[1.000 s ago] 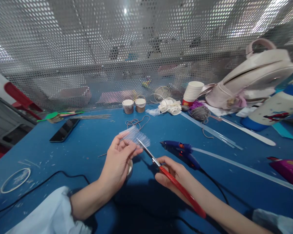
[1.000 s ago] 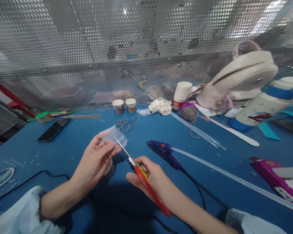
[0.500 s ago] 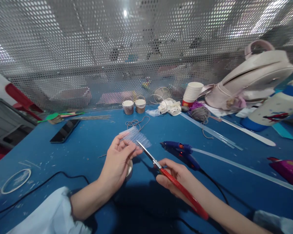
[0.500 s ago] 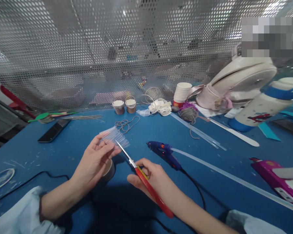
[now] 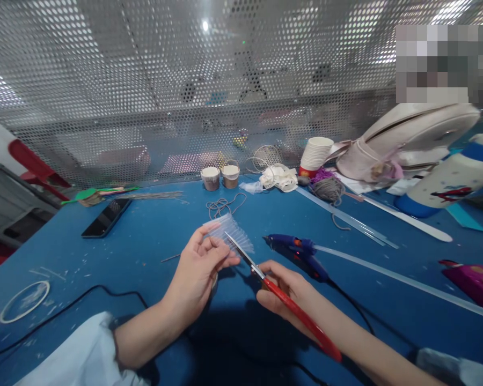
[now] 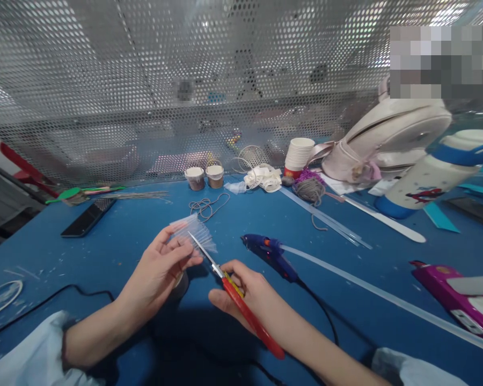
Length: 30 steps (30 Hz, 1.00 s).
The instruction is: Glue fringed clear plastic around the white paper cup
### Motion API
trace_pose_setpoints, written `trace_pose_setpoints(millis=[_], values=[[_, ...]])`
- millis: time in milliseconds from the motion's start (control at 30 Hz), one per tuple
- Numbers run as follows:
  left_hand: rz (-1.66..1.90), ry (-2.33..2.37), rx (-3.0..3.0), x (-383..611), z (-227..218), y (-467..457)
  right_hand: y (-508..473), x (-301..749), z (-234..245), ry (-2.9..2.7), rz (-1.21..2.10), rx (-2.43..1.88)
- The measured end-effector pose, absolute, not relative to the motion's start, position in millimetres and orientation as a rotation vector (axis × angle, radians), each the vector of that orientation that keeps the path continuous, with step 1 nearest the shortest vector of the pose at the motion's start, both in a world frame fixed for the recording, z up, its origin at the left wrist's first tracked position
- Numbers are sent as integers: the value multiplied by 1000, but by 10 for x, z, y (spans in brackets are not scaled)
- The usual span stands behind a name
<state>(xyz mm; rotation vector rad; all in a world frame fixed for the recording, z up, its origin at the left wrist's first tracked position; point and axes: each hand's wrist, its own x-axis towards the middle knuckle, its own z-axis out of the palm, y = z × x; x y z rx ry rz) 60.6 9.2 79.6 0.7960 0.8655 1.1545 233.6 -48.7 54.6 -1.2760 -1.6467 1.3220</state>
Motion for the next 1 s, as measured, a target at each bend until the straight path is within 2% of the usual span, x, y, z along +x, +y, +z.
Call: trace_pose_setpoints(millis=[200, 467, 700, 1000], values=[[1128, 843, 828, 617, 762, 62, -496, 2331, 677, -1659, 1342, -1340], [1135, 843, 839, 613, 757, 57, -525, 2323, 595, -1635, 1286, -1304], [1140, 868, 808, 621, 799, 39, -535, 2297, 653, -1553, 1388, -1367], [1125, 851, 809, 613, 806, 13, -550, 2298, 620, -1618, 1285, -1411]])
